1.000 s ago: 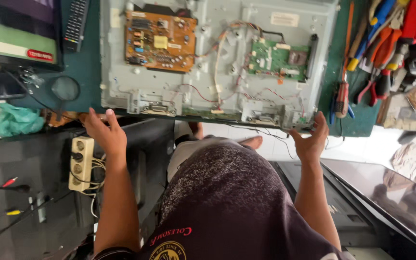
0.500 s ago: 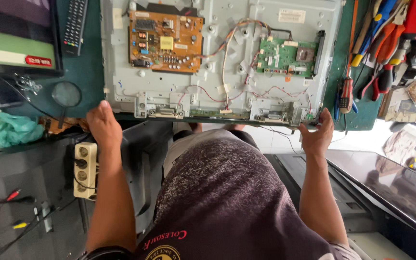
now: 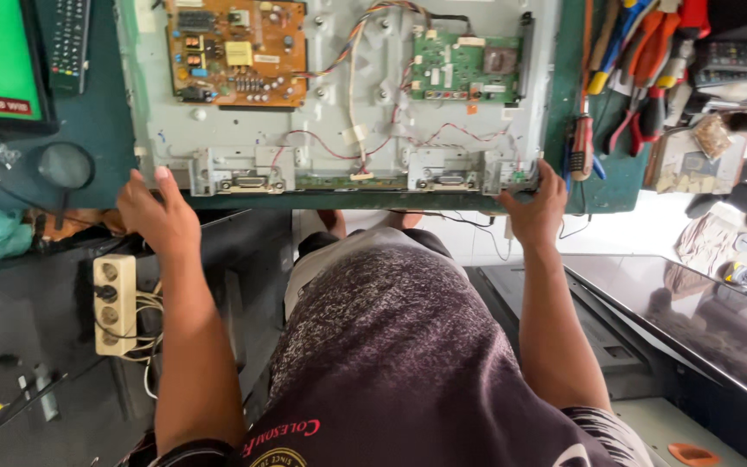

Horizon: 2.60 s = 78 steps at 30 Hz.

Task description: The person moves a television set aside and then works on the internal components of an open electronic device on a workbench. They handle wires and small parts, using a screwdriver to manipulate components within the device's chassis.

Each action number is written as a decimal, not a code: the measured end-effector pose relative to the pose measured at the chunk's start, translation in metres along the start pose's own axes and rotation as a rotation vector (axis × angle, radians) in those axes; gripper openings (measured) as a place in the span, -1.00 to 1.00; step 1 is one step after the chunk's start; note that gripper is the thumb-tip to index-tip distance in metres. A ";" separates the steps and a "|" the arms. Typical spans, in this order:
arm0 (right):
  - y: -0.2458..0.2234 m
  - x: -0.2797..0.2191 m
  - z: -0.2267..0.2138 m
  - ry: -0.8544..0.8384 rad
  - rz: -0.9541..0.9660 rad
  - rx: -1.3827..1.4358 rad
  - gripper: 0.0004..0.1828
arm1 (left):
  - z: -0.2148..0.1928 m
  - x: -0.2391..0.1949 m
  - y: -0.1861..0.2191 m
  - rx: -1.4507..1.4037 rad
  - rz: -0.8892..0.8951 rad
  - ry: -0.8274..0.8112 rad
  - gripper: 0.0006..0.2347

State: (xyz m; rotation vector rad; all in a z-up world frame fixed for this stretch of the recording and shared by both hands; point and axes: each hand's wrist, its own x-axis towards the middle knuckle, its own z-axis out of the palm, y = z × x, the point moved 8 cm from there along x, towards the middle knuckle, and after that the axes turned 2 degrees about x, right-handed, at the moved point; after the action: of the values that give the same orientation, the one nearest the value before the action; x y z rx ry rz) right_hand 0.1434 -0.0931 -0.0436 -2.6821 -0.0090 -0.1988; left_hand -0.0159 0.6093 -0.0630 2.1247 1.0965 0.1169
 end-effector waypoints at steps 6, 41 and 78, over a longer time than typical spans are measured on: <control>0.009 -0.016 -0.002 -0.020 0.004 0.124 0.19 | 0.021 -0.117 0.164 0.124 0.922 0.224 -0.59; 0.046 -0.007 -0.012 -0.127 0.193 0.521 -0.10 | 0.072 -0.112 0.133 0.328 0.880 0.028 -0.42; 0.019 -0.004 -0.013 -0.254 0.138 0.245 -0.05 | 0.167 -0.156 0.206 0.364 0.659 -0.048 -0.65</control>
State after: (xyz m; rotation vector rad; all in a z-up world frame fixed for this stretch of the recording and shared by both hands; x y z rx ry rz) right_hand 0.1386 -0.1161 -0.0410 -2.4340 0.0687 0.1757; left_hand 0.0879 0.3241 -0.0155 2.7329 0.3655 0.1815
